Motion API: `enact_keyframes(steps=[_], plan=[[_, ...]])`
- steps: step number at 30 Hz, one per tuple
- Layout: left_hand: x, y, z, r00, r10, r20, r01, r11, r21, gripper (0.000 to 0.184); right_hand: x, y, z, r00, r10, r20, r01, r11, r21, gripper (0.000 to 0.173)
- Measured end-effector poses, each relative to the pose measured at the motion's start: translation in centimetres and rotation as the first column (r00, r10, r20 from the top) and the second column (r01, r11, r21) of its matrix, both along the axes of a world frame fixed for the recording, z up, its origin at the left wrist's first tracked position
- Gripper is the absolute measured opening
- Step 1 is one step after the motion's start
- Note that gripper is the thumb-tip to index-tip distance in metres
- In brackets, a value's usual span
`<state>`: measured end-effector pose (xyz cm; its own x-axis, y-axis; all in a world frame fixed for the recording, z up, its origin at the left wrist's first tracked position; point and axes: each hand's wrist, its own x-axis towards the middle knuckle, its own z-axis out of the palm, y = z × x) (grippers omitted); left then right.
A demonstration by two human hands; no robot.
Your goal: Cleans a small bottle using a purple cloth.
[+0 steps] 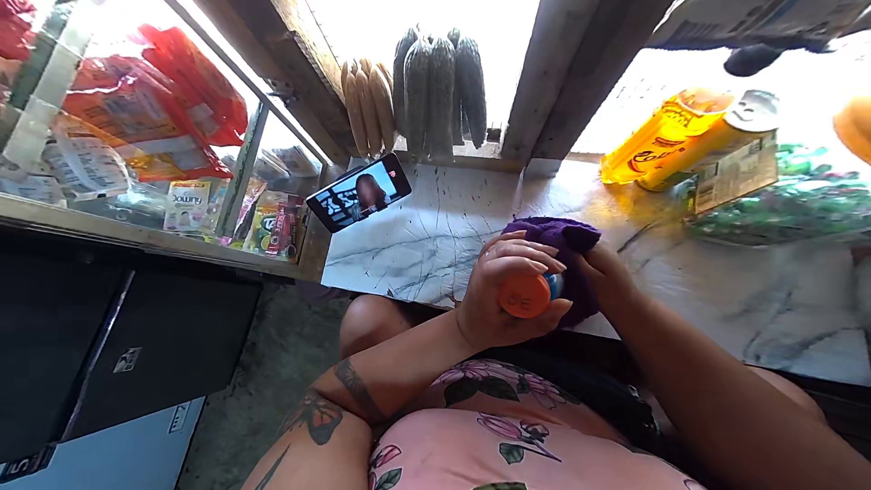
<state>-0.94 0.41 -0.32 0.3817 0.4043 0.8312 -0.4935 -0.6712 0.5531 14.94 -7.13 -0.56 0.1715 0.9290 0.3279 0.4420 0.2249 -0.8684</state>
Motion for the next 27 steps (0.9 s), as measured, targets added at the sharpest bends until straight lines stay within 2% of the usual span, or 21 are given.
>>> enact_keyframes(steps=[2, 5, 8, 9, 12, 16, 20, 27], plan=[[-0.5, -0.3, -0.3, 1.000, -0.010, -0.004, 0.010, 1.000, 0.015, 0.035, 1.0, 0.7, -0.9, 0.998, 0.052, 0.035, -0.050, 0.998, -0.032, 0.030], [-1.2, -0.7, -1.1, 1.000, -0.022, 0.011, 0.022, 1.000, 0.021, 0.037, 3.0, 1.9, -4.3, 0.990, 0.103, 0.099, -0.103, 0.995, -0.010, 0.032], [-1.8, -0.8, -1.6, 0.999, -0.024, 0.031, 0.023, 1.000, 0.020, 0.038, 3.5, 2.4, -3.7, 0.986, 0.135, 0.102, -0.116, 0.978, -0.172, 0.034], [-2.0, -0.8, -1.8, 0.999, -0.022, 0.031, 0.022, 1.000, 0.023, 0.038, 3.7, 2.4, -3.8, 0.984, 0.133, 0.121, -0.108, 0.974, -0.199, 0.034], [-2.2, -1.0, -2.7, 0.999, -0.026, 0.026, 0.025, 0.999, 0.048, 0.041, 3.9, 2.3, -5.4, 0.976, 0.023, 0.215, 0.002, 0.993, -0.114, 0.035], [-2.4, -1.5, -3.2, 1.000, -0.022, -0.001, 0.022, 0.995, 0.095, 0.041, 1.8, 1.2, -1.3, 0.962, -0.061, 0.265, 0.105, 0.982, -0.155, 0.029], [-2.5, -1.9, -3.3, 1.000, -0.024, -0.015, 0.025, 0.992, 0.122, 0.039, 1.0, 0.3, -0.4, 0.954, -0.099, 0.282, 0.144, 0.979, -0.143, 0.029], [-2.7, -1.9, -3.5, 1.000, -0.025, -0.017, 0.027, 0.993, 0.112, 0.039, -1.5, -1.0, 1.6, 0.984, 0.074, 0.163, -0.070, 0.997, -0.031, 0.033]])
